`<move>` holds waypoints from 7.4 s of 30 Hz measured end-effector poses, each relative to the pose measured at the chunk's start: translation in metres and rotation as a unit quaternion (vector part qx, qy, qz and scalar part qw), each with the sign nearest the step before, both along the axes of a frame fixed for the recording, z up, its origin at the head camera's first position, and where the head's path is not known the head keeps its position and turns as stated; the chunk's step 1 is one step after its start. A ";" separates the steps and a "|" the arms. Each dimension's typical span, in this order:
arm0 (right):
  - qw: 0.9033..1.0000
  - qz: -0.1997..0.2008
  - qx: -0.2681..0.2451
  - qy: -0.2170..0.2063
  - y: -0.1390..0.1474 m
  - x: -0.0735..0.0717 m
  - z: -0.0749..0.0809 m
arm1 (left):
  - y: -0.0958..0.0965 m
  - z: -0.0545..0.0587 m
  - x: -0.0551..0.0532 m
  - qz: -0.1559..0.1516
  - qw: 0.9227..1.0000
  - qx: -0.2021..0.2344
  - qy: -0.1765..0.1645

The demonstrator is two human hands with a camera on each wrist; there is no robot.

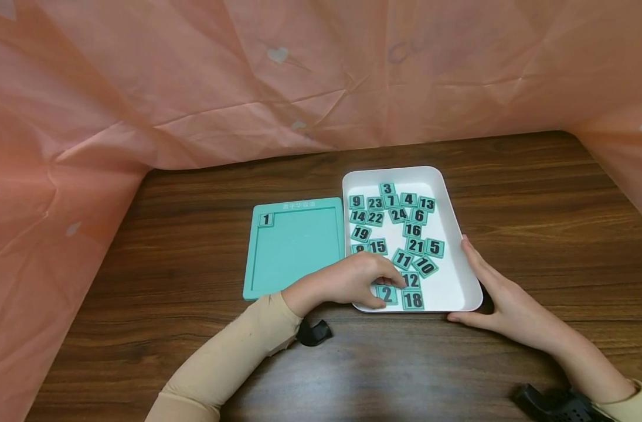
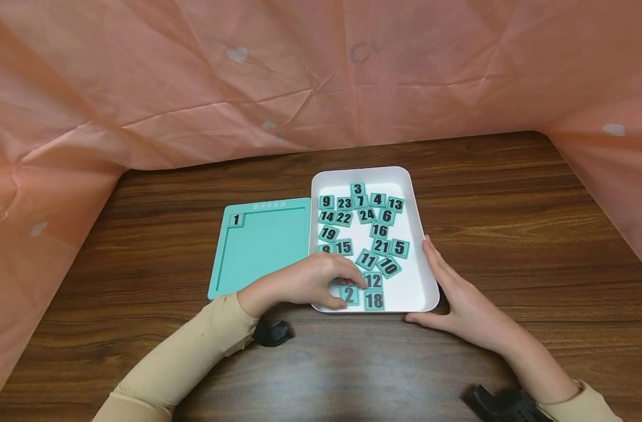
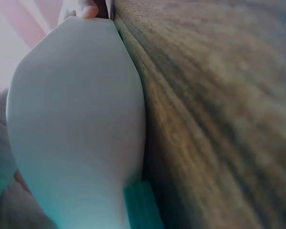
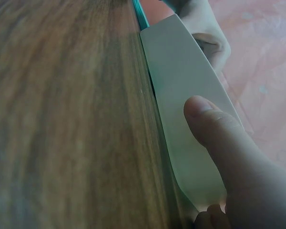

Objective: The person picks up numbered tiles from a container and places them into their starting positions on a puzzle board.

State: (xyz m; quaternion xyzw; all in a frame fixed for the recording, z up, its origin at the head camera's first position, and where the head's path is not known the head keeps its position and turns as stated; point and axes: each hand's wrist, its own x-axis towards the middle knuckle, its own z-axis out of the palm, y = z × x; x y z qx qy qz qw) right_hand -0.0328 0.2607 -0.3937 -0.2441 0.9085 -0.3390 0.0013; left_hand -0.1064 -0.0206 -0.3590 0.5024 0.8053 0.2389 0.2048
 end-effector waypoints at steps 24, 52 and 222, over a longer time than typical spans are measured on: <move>1.000 0.002 -0.001 0.001 0.000 -0.001 -0.001 | 0.002 -0.002 0.000 -0.005 0.999 -0.011 0.029; 1.000 -0.002 0.004 0.001 0.001 0.002 0.000 | -0.013 0.009 -0.002 0.072 0.992 0.099 -0.027; 1.000 -0.002 0.000 -0.002 -0.002 0.003 0.000 | 0.043 -0.016 -0.111 0.380 0.922 0.054 0.042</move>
